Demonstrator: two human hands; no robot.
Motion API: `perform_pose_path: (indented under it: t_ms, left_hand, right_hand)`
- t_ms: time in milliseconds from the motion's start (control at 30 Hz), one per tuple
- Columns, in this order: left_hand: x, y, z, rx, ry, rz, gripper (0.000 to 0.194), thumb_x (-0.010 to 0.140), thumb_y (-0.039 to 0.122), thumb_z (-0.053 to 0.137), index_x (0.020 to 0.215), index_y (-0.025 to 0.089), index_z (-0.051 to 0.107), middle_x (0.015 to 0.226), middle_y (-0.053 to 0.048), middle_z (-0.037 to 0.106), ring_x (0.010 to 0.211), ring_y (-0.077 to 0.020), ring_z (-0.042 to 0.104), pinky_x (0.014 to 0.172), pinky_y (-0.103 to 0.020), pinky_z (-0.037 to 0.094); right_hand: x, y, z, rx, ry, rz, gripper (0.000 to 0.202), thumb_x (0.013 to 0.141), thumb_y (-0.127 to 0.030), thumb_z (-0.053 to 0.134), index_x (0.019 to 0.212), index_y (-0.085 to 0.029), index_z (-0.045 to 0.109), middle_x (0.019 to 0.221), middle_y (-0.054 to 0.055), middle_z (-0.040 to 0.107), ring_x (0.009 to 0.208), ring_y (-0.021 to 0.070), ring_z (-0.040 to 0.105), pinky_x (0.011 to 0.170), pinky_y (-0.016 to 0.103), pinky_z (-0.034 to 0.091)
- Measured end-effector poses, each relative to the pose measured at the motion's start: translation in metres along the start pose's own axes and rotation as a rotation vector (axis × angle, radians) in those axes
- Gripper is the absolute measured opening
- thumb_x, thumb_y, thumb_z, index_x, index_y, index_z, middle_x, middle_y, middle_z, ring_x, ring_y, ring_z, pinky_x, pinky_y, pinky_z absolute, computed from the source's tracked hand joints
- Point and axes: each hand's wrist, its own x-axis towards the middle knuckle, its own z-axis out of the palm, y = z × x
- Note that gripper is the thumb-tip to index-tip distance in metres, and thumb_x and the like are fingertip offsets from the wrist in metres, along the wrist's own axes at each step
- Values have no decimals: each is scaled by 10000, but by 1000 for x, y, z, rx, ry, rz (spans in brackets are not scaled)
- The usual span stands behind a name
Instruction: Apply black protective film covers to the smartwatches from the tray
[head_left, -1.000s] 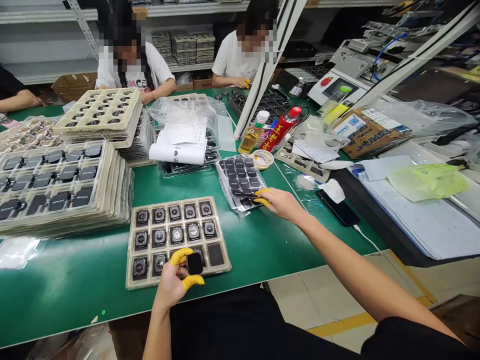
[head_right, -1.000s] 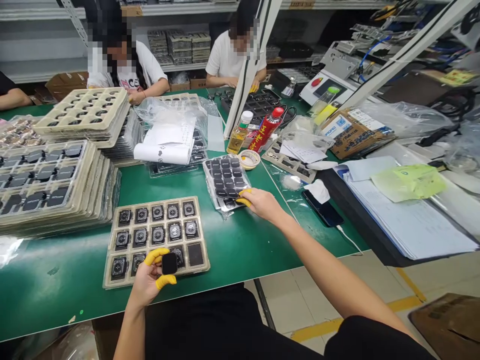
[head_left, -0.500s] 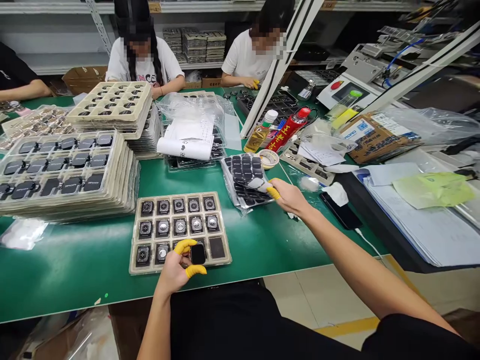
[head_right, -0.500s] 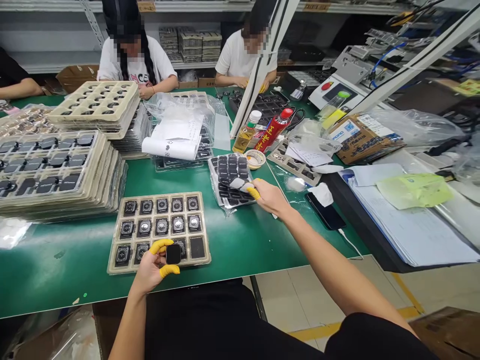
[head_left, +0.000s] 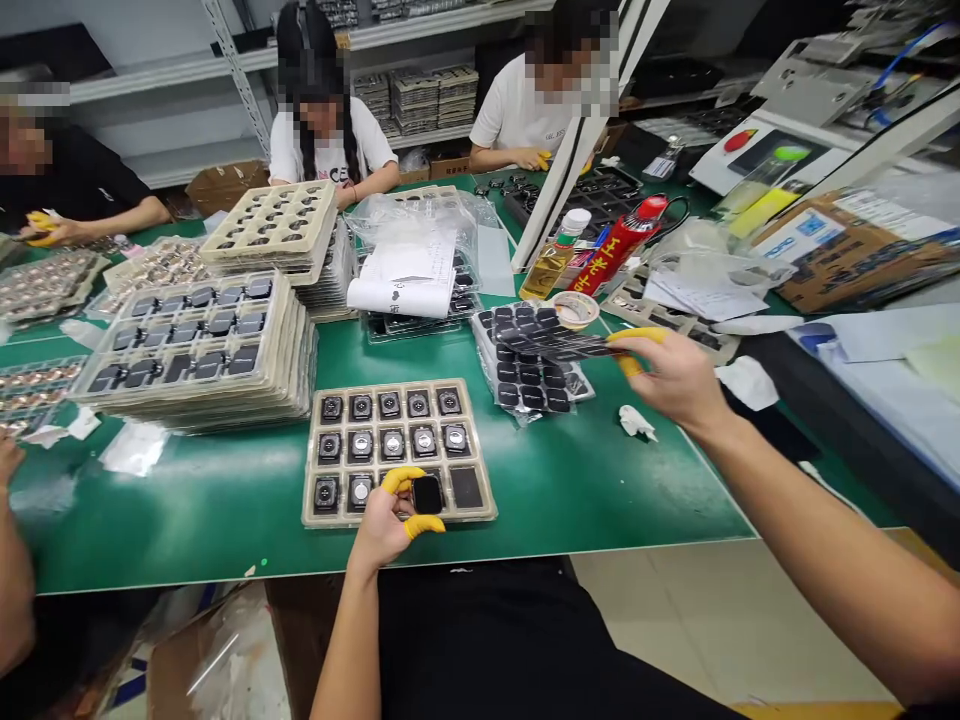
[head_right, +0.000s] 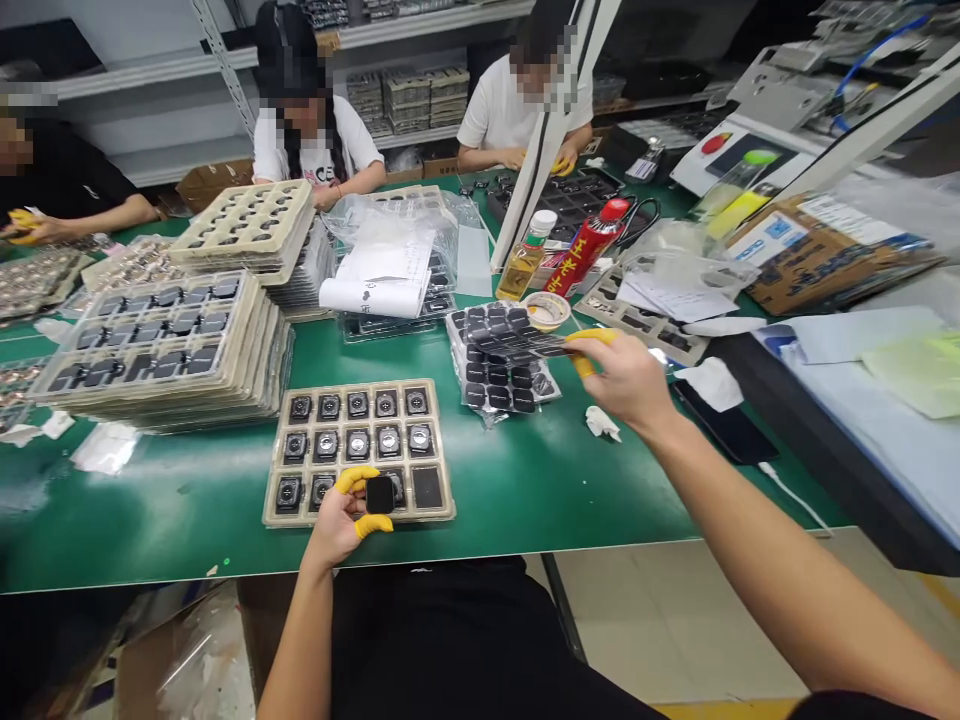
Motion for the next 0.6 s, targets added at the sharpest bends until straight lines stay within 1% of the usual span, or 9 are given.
perform_pose_path:
  t_ms: [100, 167, 267, 333, 400, 467, 533, 600]
  left_hand:
    - [-4, 3, 1, -67, 25, 19, 834, 557, 628, 1087, 1175, 200, 726, 949, -40, 766, 810, -194, 746, 731, -297, 653]
    - [-9, 4, 2, -116, 53, 48, 877, 537, 700, 1067, 1167, 208, 707, 947, -47, 785, 787, -202, 762, 727, -309, 658]
    - [-18, 8, 8, -170, 73, 127, 905, 546, 779, 1022, 1173, 215, 696, 913, -59, 807, 772, -226, 787, 738, -335, 666]
    - [-23, 15, 17, -204, 73, 211, 875, 602, 808, 983, 1180, 218, 695, 912, -68, 822, 776, -237, 797, 795, -376, 680]
    - [-26, 26, 30, -227, 57, 291, 816, 686, 829, 926, 1174, 218, 697, 933, -76, 836, 747, -223, 785, 911, -450, 688]
    - [-24, 39, 43, -223, 5, 330, 768, 756, 852, 860, 1163, 221, 701, 943, -77, 843, 704, -200, 757, 1048, -540, 658]
    - [-19, 53, 57, -185, -67, 328, 761, 772, 892, 807, 1136, 232, 704, 888, -63, 829, 686, -202, 735, 1123, -605, 619]
    - [-12, 64, 69, -124, -133, 308, 755, 768, 921, 777, 1094, 244, 704, 812, -47, 794, 700, -222, 728, 1137, -638, 604]
  right_hand:
    - [-13, -12, -22, -27, 144, 1, 95, 983, -238, 689, 992, -267, 779, 1205, 141, 859, 1184, 335, 778, 1046, 516, 536]
    - [-27, -20, -39, -59, 225, -39, 95, 960, -218, 724, 984, -289, 782, 1217, 113, 865, 1218, 329, 785, 1040, 519, 545]
    - [-55, -36, -69, -154, 373, -109, 198, 906, -192, 758, 988, -370, 789, 1145, 36, 881, 1100, 289, 836, 940, 492, 604]
    - [-72, -52, -92, -184, 455, -58, 227, 898, -220, 768, 990, -427, 783, 1115, 1, 882, 1039, 284, 854, 926, 512, 632]
    - [-85, -74, -112, -162, 453, -11, 243, 910, -240, 781, 1028, -452, 784, 1137, 0, 879, 1042, 299, 857, 930, 539, 648]
    - [-90, -99, -125, -119, 403, -39, 297, 922, -199, 784, 1096, -439, 793, 1177, 20, 875, 1068, 308, 852, 924, 541, 653]
    - [-89, -123, -128, -68, 367, -94, 354, 942, -135, 754, 1143, -423, 794, 1206, 18, 868, 1099, 290, 841, 937, 518, 650]
    - [-87, -141, -120, 18, 332, -116, 358, 979, -130, 733, 1175, -423, 794, 1281, -1, 849, 1182, 281, 814, 1016, 521, 629]
